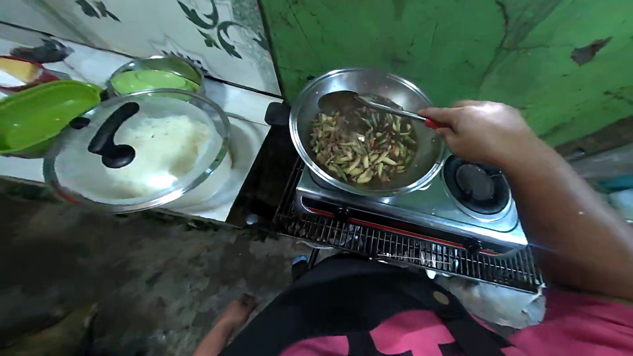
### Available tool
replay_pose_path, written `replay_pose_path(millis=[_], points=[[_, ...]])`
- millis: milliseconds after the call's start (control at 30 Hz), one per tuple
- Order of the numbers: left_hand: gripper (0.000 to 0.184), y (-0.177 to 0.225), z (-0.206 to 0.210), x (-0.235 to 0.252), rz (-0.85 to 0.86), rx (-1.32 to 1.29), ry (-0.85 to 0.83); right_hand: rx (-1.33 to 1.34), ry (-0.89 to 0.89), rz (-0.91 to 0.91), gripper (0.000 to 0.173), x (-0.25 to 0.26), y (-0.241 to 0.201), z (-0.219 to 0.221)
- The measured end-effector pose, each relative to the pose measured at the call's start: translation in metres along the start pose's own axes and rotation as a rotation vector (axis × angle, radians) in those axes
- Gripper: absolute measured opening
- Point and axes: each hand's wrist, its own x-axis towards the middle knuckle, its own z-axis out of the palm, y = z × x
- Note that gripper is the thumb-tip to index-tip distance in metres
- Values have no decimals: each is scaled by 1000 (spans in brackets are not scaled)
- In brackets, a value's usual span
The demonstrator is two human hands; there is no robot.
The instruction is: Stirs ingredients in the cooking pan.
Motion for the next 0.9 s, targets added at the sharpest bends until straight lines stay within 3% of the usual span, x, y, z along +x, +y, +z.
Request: replay_pose_path(millis=[133,267,333,500,700,900], points=[[50,7,-14,3,-21,83,-5,-49,118,-69,60,3,-20,13],[49,9,-31,14,23,111,-35,-65,260,-287,53,18,-28,43],[47,3,-33,29,42,137,-21,-109,213,-325,55,21,-30,56],[49,29,-50,15,54,262,-25,-206,199,-226,51,9,-13,58],[50,19,-51,39,61,256,-68,-212,63,-3,59,-16,35,36],[47,27,-59,39,61,253,-62,-117,24,167,47,-54,85,24]])
